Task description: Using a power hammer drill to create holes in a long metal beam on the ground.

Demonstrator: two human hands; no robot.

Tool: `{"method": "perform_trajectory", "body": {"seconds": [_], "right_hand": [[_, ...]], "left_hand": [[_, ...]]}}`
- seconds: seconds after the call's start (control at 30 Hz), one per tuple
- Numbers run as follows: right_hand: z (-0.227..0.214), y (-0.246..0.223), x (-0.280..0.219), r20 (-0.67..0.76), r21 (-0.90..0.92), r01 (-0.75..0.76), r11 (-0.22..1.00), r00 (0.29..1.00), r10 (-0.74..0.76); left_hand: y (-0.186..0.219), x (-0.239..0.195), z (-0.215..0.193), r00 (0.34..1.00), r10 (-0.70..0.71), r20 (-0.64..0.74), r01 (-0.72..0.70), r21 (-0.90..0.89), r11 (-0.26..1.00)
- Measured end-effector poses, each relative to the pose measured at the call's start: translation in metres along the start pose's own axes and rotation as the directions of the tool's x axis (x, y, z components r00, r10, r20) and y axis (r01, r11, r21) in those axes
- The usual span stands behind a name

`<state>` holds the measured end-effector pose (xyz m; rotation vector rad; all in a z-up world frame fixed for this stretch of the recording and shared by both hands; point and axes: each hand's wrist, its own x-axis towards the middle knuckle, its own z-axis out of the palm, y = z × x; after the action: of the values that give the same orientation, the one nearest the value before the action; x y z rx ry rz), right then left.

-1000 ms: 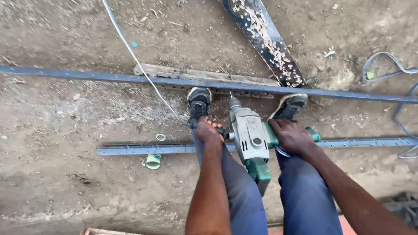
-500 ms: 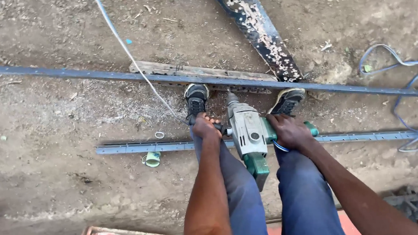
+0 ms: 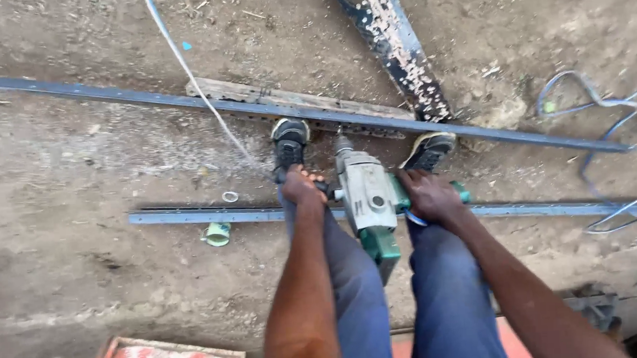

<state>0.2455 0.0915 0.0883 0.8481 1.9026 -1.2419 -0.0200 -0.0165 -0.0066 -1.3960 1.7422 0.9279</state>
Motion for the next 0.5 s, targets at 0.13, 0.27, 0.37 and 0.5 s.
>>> {"method": "perform_trajectory", "body": {"seconds": [0.13, 0.27, 0.37, 0.5], "right_hand": [[0.001, 0.001, -0.001, 0.007, 0.028, -0.007, 1.0, 1.0, 0.007], [0.007, 0.015, 0.001, 0.017, -0.022, -0.022, 1.0, 1.0, 0.022], [0.014, 0.011, -0.004, 0.008, -0.002, -0.023, 1.0, 1.0, 0.023], [0.01, 0.006, 0.006, -0.027, -0.037, 0.011, 0.999, 1.0, -0.012]], "left_hand": [[-0.017, 0.048, -0.026, 0.987, 0.005, 0.16, 0.004, -0.055, 0.999], [-0.039, 0.119, -0.044, 0.937, 0.018, 0.348, 0.034, -0.142, 0.989], [-0.061, 0.173, -0.067, 0.844, 0.008, 0.536, 0.109, -0.186, 0.976], [-0.044, 0.124, -0.057, 0.671, 0.109, 0.733, 0.12, -0.252, 0.96]]}}
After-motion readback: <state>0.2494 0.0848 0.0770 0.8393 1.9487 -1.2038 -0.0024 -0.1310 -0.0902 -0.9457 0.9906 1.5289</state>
